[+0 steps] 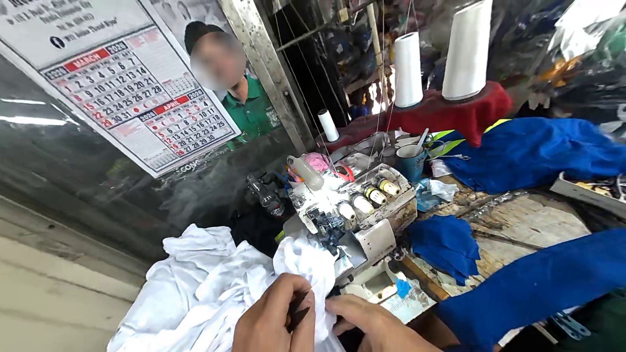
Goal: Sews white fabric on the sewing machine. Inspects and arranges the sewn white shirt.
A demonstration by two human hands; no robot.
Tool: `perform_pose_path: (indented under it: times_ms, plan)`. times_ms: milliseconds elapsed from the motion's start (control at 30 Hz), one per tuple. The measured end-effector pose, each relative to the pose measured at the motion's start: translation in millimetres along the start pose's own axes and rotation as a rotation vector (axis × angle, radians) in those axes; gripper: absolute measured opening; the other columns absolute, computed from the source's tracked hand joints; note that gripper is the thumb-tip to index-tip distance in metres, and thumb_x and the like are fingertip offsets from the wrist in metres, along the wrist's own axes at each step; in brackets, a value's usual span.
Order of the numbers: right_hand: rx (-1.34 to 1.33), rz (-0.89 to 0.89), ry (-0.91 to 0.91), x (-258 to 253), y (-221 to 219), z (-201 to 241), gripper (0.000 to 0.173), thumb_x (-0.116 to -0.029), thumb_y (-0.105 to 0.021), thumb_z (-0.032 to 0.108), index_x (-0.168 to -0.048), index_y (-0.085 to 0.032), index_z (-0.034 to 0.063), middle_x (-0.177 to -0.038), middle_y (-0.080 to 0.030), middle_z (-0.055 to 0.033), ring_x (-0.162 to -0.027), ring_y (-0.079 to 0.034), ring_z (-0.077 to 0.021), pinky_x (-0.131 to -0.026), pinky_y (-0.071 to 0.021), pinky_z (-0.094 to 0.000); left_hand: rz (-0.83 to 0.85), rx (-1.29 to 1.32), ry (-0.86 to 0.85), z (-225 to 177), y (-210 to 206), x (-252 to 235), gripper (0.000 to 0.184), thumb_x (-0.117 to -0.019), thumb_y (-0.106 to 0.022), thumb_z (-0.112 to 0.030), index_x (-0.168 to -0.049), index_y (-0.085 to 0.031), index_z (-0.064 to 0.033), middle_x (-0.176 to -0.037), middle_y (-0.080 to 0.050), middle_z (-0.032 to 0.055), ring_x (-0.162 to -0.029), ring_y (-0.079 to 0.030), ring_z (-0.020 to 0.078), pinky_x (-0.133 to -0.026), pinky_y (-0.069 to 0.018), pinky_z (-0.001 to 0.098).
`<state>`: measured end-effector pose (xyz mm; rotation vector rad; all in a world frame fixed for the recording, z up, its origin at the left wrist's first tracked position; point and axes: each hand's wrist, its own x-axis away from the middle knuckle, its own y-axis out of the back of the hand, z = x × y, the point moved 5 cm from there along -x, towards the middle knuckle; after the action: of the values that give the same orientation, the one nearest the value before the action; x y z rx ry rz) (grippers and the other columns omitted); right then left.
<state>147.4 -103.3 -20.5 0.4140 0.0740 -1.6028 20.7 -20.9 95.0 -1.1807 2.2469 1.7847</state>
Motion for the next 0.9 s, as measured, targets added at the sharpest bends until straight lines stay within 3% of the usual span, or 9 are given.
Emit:
perform_pose_path:
  times_ms: [133, 233, 300, 333, 400, 500, 567, 700, 900]
  plan:
    - [-0.23, -0.042, 0.122, -18.6, -26.1, 21.9, 0.065, -0.091, -0.077, 0.018, -0.147, -0.049, -0.0014, -0.147, -0.05, -0.0193, -0.121, -0.064, -0.0242, -0.091, -0.0614, -0.0421, 0.084, -0.185, 0.015, -8.4, -3.6, -26.6, 0.027, -0.0957, -0.064, -0.04, -0.104, -0.075, -0.017, -0.086, -0.067, -0.0025, -0.069, -0.061, 0.0082, -0.058, -0.0524, 0.0309]
    - [-0.406, -0.088, 0.183, -26.9, -38.1, 29.7, 0.065, -0.0902, -0.074, 0.008, -0.146, -0.045, -0.0075, -0.147, -0.047, -0.0216, -0.125, -0.061, -0.0245, -0.095, -0.0595, -0.0425, 0.059, -0.305, -0.02, -9.3, -5.9, -34.1, 0.027, -0.0939, -0.062, -0.043, -0.097, -0.076, -0.0204, -0.083, -0.066, -0.0026, -0.068, -0.062, 0.0116, -0.056, -0.0519, 0.0357]
    - [-0.221, -0.133, 0.173, -22.3, -32.5, 14.6, 0.05, -0.0956, -0.07, 0.017, -0.14, -0.057, -0.0037, -0.14, -0.057, -0.0187, -0.121, -0.064, -0.0223, -0.096, -0.0588, -0.0411, 0.072, -0.293, -0.041, -9.6, -4.5, -28.5, 0.026, -0.0961, -0.062, -0.041, -0.098, -0.076, -0.0192, -0.083, -0.064, -0.0007, -0.067, -0.061, 0.0125, -0.053, -0.051, 0.0353]
    - [-0.078, -0.194, 0.156, -16.8, -22.7, 3.8, 0.04, -0.0989, -0.066, 0.022, -0.133, -0.065, 0.0025, -0.131, -0.066, -0.013, -0.111, -0.069, -0.0183, -0.092, -0.061, -0.0393, 0.086, -0.265, -0.046, -8.8, -4.5, -24.3, 0.025, -0.097, -0.063, -0.039, -0.099, -0.077, -0.0184, -0.084, -0.063, 0.0002, -0.066, -0.06, 0.0122, -0.053, -0.0508, 0.0341]
    - [0.127, -0.37, 0.09, -3.8, 8.0, -13.8, 0.023, -0.1017, -0.061, 0.025, -0.116, -0.075, 0.0141, -0.106, -0.074, -0.0016, -0.083, -0.07, -0.0103, -0.073, -0.0618, -0.0337, 0.104, -0.183, -0.039, -5.4, -9.0, -13.8, 0.023, -0.0982, -0.066, -0.037, -0.101, -0.077, -0.017, -0.086, -0.062, 0.0016, -0.066, -0.058, 0.0104, -0.053, -0.0498, 0.0302]
    - [0.317, -0.561, 0.11, -3.5, 44.8, -13.7, 0.021, -0.0968, -0.066, 0.024, -0.116, -0.074, 0.0234, -0.099, -0.064, 0.0009, -0.067, -0.059, -0.0051, -0.056, -0.0543, -0.0246, 0.092, -0.1, -0.042, -3.9, -20.5, -5.9, 0.021, -0.0983, -0.068, -0.035, -0.102, -0.077, -0.0164, -0.087, -0.061, 0.002, -0.065, -0.056, 0.0079, -0.052, -0.048, 0.0257]
    - [0.414, -0.507, 0.188, -16.4, 52.6, -6.0, 0.023, -0.0973, -0.067, 0.026, -0.12, -0.073, 0.0267, -0.103, -0.062, -0.0011, -0.068, -0.059, -0.0059, -0.056, -0.0539, -0.026, 0.08, -0.082, -0.051, -6.9, -23.9, -7.6, 0.02, -0.0983, -0.068, -0.034, -0.102, -0.078, -0.0168, -0.087, -0.06, 0.002, -0.065, -0.056, 0.0073, -0.052, -0.0479, 0.0249]
    - [0.57, -0.381, 0.27, -24.6, 63.3, -2.2, 0.015, -0.1016, -0.061, 0.03, -0.108, -0.074, 0.0268, -0.104, -0.064, -0.002, -0.073, -0.062, -0.0081, -0.058, -0.0542, -0.0286, 0.104, -0.11, -0.064, -12.2, -22.6, -8.4, 0.02, -0.0981, -0.068, -0.035, -0.102, -0.078, -0.0177, -0.086, -0.061, 0.0021, -0.064, -0.058, 0.0097, -0.051, -0.0493, 0.028]
    - [0.677, -0.265, 0.284, -16.7, 72.0, -7.4, 0.019, -0.1048, -0.056, 0.033, -0.112, -0.073, 0.0297, -0.1, -0.06, -0.0024, -0.073, -0.06, -0.0099, -0.055, -0.0502, -0.0292, 0.166, -0.164, -0.054, -11.9, -27.3, -4.8, 0.018, -0.0981, -0.067, -0.036, -0.101, -0.075, -0.0198, -0.098, -0.063, 0.0029, -0.067, -0.061, 0.0104, -0.051, -0.0513, 0.0302]
